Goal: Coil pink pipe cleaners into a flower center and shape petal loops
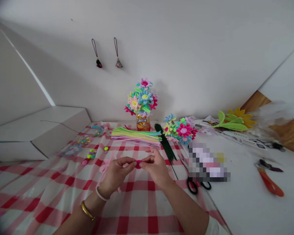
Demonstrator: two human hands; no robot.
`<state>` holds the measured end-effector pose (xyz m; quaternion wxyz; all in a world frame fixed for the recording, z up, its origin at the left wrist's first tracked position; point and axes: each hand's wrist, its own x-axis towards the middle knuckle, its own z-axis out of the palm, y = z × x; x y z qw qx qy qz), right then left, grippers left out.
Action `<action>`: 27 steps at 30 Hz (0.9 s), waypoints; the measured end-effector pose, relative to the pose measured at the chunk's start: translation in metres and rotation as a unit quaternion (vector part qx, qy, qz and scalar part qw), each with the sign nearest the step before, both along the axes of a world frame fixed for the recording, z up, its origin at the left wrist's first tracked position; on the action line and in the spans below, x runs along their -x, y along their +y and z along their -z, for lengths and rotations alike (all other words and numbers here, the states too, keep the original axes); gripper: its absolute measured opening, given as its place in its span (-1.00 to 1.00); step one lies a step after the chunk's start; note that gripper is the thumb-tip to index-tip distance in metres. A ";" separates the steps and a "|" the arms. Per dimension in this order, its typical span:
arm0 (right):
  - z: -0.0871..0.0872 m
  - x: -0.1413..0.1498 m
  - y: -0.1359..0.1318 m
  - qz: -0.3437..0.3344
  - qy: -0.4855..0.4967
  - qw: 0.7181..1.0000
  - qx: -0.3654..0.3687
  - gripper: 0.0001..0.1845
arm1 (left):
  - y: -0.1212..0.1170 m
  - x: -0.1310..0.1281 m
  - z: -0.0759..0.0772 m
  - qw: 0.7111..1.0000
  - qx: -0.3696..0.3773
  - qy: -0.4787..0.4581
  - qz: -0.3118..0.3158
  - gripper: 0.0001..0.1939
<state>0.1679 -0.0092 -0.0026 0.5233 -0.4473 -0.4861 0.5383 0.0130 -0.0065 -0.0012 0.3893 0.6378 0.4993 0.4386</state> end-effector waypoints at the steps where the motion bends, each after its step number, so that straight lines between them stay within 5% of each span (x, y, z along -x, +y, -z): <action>1: 0.001 0.000 0.000 0.001 -0.002 1.000 -0.007 -0.53 | 0.000 0.000 0.000 1.000 -0.008 0.001 0.000 -0.84; 12: 0.009 -0.001 0.004 -0.028 -0.013 0.999 -0.031 -0.53 | 0.002 0.001 0.003 0.993 -0.094 0.066 0.024 -0.86; 19: 0.002 -0.005 0.002 -0.001 -0.031 1.000 -0.006 -0.49 | 0.006 -0.001 0.005 0.991 0.080 -0.108 0.019 -0.82; 23: -0.003 -0.006 -0.001 -0.014 -0.012 0.999 0.031 -0.45 | 0.008 0.000 0.006 0.977 0.100 -0.185 -0.023 -0.81; 27: -0.003 -0.002 -0.001 -0.001 -0.007 0.999 0.033 -0.46 | 0.009 -0.001 0.008 0.973 0.110 -0.204 -0.003 -0.82</action>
